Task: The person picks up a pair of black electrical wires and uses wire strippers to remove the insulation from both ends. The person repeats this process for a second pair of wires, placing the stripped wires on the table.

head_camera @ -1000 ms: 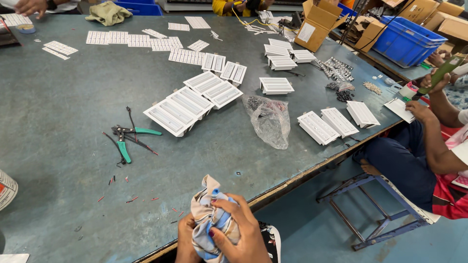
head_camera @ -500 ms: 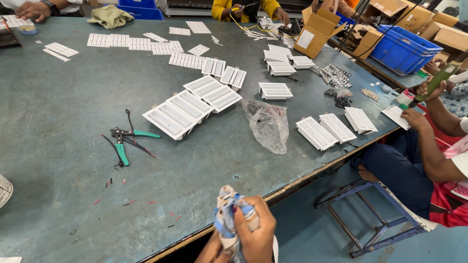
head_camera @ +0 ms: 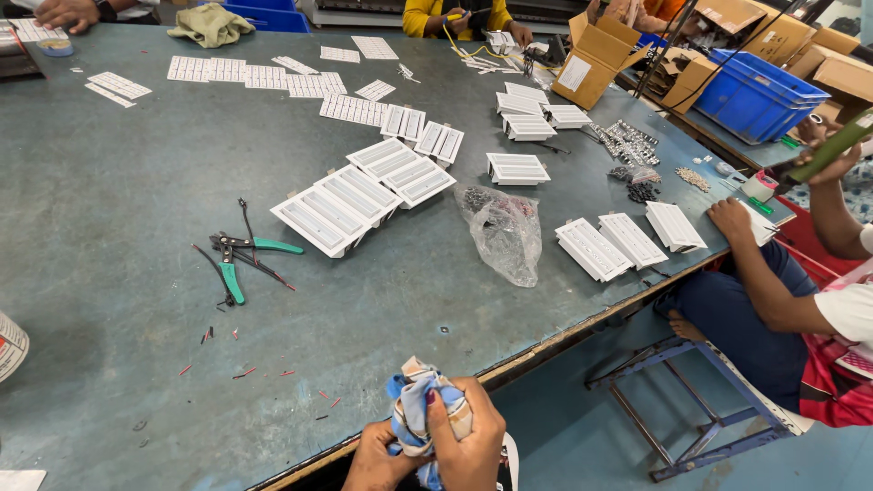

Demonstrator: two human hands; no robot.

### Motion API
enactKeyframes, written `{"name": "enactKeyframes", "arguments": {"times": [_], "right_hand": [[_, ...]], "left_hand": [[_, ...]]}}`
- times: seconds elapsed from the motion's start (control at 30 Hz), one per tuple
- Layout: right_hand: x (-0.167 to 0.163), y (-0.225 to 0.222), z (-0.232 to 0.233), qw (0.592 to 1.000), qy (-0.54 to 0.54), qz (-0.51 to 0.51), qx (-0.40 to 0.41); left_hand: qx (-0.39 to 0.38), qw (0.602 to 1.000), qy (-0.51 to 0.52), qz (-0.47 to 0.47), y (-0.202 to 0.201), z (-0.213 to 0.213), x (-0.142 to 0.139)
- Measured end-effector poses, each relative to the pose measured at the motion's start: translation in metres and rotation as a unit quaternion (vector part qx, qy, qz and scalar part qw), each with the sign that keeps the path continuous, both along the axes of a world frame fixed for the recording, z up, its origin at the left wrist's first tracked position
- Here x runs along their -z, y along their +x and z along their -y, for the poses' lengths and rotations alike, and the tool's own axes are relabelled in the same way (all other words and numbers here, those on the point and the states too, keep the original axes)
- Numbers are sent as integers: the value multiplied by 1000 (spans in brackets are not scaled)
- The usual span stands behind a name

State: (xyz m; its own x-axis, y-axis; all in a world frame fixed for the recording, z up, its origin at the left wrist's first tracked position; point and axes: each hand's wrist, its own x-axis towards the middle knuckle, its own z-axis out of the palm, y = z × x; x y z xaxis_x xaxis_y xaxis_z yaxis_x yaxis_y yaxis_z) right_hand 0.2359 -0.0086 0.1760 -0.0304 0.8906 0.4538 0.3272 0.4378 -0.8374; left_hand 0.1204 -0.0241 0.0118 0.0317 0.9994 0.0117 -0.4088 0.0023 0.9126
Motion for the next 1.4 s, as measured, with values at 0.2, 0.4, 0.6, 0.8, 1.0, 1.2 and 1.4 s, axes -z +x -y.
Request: {"name": "enactKeyframes", "arguments": {"times": [0.2, 0.4, 0.6, 0.8, 1.0, 1.2, 1.4], "right_hand": [[5, 5, 0, 994, -73, -77, -20], [8, 7, -4, 984, -120, -122, -51], [7, 15, -9, 978, -169, -89, -90], [35, 26, -13, 962, -171, -145, -154], [99, 29, -31, 859, -253, -411, -169], [137, 41, -38, 815, -279, -463, -207], [136, 8, -7, 873, -264, -371, -172]], "left_hand": [[-43, 998, -28, -32, 1, 9, -34], [-101, 983, 38, -147, -1, 13, -68], [-209, 926, 77, -305, 4, 18, -73], [-260, 905, 128, -310, 5, 23, -72], [-196, 911, 262, -250, 4, 17, -88], [-62, 927, 273, -249, 9, 8, -99], [-230, 952, 202, -31, 1, -11, -95]]}}
